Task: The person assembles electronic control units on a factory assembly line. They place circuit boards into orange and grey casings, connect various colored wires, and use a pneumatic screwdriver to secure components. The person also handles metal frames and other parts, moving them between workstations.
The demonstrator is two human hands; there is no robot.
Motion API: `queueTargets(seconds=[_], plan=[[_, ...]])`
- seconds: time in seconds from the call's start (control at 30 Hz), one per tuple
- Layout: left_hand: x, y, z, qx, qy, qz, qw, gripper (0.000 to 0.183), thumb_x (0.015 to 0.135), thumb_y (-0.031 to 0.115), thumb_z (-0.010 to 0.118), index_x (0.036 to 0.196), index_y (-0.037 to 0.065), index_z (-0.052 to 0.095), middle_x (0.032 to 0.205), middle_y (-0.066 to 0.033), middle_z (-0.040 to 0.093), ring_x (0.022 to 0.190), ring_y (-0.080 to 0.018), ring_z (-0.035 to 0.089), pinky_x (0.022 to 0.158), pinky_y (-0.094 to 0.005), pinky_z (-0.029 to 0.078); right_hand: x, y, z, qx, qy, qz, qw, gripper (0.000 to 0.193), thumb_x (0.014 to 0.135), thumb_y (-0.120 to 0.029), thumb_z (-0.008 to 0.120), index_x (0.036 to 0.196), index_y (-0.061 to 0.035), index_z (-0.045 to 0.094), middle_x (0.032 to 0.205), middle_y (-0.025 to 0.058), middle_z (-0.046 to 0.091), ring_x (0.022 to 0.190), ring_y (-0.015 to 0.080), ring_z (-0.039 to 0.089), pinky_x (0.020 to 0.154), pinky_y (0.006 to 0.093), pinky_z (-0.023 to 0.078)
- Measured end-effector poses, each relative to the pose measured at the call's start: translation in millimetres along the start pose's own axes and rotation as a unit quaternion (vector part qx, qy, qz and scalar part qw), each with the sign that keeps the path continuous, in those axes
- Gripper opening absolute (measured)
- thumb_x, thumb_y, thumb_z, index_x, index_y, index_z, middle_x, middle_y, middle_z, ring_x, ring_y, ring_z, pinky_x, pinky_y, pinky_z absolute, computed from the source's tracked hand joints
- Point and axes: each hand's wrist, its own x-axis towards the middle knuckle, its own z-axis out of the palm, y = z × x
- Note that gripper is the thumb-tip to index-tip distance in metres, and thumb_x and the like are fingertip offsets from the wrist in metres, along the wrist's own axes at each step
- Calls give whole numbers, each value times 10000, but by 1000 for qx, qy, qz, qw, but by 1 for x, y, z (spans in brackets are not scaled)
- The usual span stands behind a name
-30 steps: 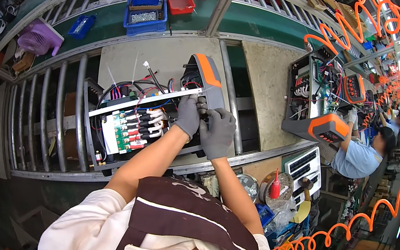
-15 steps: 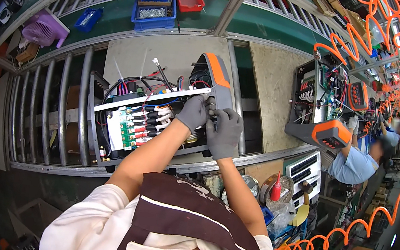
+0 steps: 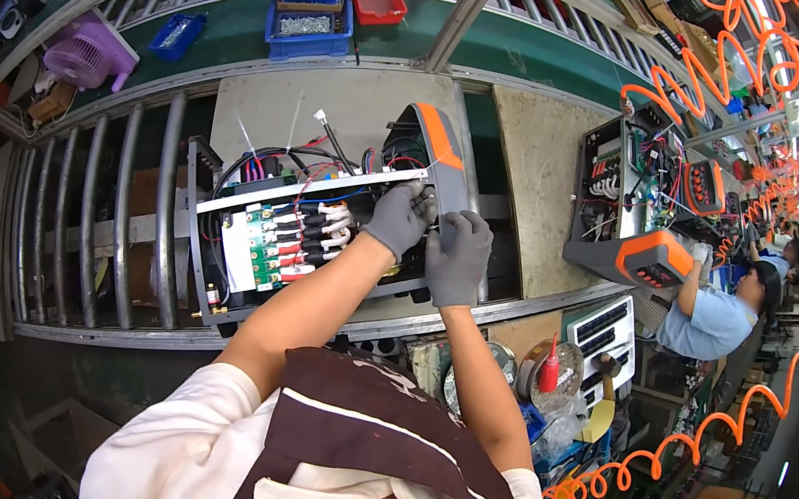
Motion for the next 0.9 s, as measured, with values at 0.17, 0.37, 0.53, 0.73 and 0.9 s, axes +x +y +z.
queueTargets(seconds=[0.17, 0.37, 0.53, 0.73, 0.9], plan=[[3, 1, -3, -43, -6, -4, 999, 86, 910, 136, 528, 906, 66, 578, 780, -72, 605, 662, -192, 592, 552, -299, 515, -2, 1, 3, -8, 0, -7, 1000, 307, 680, -138, 672, 968, -74, 584, 1064, 122, 537, 1023, 329, 483, 887, 425, 395], [11, -7, -9, -1, -3, 79, 997, 66, 905, 107, 536, 907, 54, 575, 755, -58, 587, 631, -156, 573, 507, -259, 479, -2, -5, 3, -8, -5, -6, 1000, 273, 687, -125, 671, 945, -77, 597, 1043, 112, 544, 1014, 323, 487, 878, 419, 398], [-8, -10, -1, 51, 24, 145, 988, 60, 907, 98, 535, 910, 49, 570, 737, -64, 586, 587, -137, 553, 497, -230, 473, -2, -5, 5, 1, -3, -8, 1000, 263, 684, -123, 673, 934, -80, 602, 1030, 110, 554, 1006, 321, 488, 871, 419, 395], [-2, -9, 1, 22, 44, 162, 985, 70, 907, 93, 534, 907, 37, 576, 722, -66, 589, 549, -135, 546, 465, -226, 473, -1, -6, 5, 11, -4, -6, 1000, 256, 686, -122, 669, 929, -79, 600, 1011, 106, 557, 995, 317, 491, 873, 417, 390], [-13, -13, 6, 75, 56, 202, 975, 69, 908, 80, 530, 911, 30, 579, 706, -66, 590, 546, -134, 552, 466, -233, 475, -1, -5, 5, 5, -12, -9, 1000, 281, 690, -123, 673, 953, -80, 586, 1018, 103, 551, 1000, 317, 481, 880, 414, 383]])
